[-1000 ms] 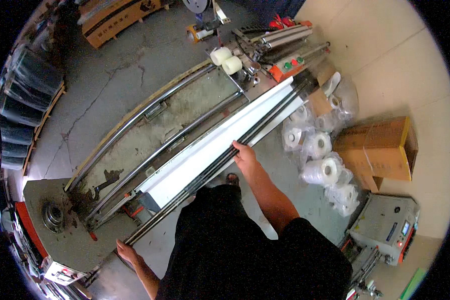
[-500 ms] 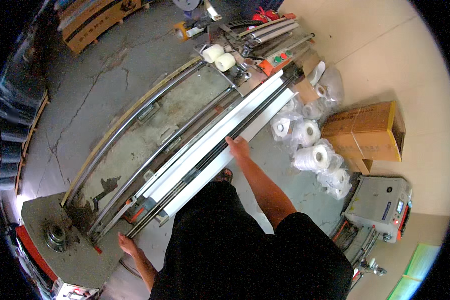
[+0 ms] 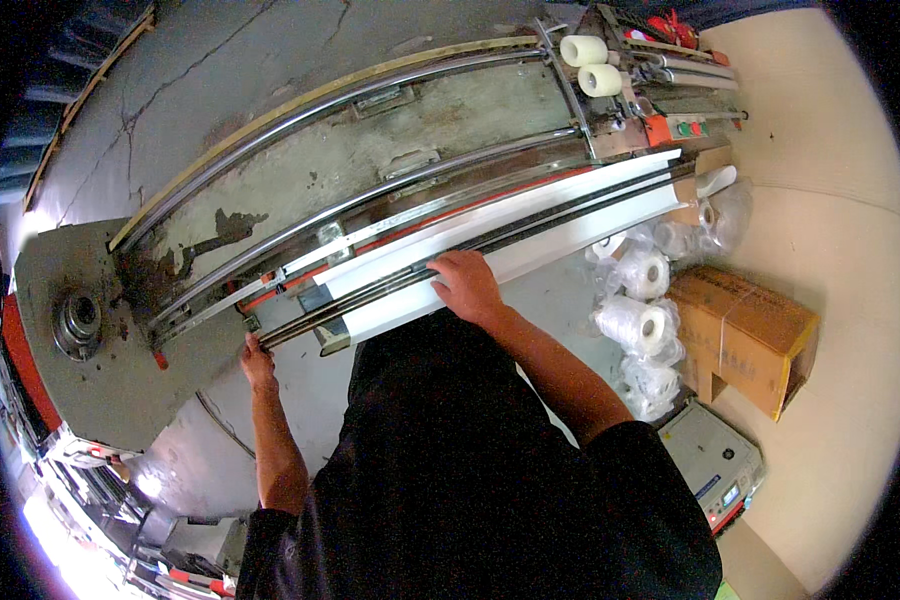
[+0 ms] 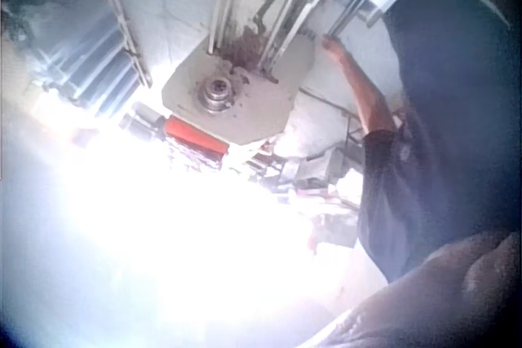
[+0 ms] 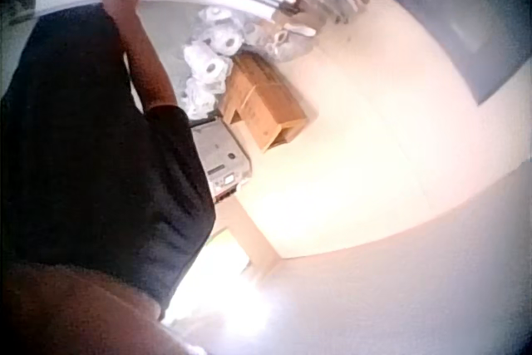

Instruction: The person repeatedly places long metal rods into a wrapping machine, operates the machine to apply a white protective sleeve, and removes the wrapped rods. The person stacks the finished rods and retrieves new ones from a nearby pile to continue the process.

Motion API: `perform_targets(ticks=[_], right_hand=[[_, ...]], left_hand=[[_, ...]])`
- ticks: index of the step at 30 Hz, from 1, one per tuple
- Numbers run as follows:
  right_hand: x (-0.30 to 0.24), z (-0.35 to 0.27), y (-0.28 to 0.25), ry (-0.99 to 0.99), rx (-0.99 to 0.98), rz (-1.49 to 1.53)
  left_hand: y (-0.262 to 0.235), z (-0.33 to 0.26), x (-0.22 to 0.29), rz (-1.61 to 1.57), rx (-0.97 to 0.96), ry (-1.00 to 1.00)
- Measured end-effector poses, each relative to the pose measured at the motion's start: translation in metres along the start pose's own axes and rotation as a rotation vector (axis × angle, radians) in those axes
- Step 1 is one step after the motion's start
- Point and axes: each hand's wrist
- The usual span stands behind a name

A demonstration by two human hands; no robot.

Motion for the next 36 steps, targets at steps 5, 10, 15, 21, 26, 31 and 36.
perform_targets(ticks=[5,10,15,21,26,31,36], right_hand=[[0.008,0.011,0.012,-0.085,-0.182,-0.199],[0.033,0.011,0.007,-0.224,-0.231,-0.216],[0.014,0.006,-0.014,-0.246,-0.264,-0.101],[-0.01,0.001,-0.101,-0.335,-0.2,-0.177],[0.017,0.015,-0.2,-0.452,-0.074,-0.269],[0.072,0.035,-0.302,-0.537,-0.048,-0.349],[0.13,0.065,-0.39,-0.639,0.029,-0.362]], left_hand=[[-0.014,-0.018,0.016,0.043,0.071,0.014],[-0.026,-0.041,0.003,-0.116,0.183,0.135],[-0.024,-0.043,-0.003,0.032,0.281,0.313],[0.011,-0.066,0.03,0.018,0.219,0.288],[0.081,-0.106,0.077,-0.116,0.104,0.275],[0.168,-0.15,0.131,-0.336,0.323,0.438],[0.205,-0.225,0.234,-0.108,0.412,0.474]])
Point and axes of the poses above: each hand's wrist, its own z-axis towards the middle knuckle, its own y-axis out of the palm, x = y × z, and after that the axes turned 15 degrees about z, right-handed
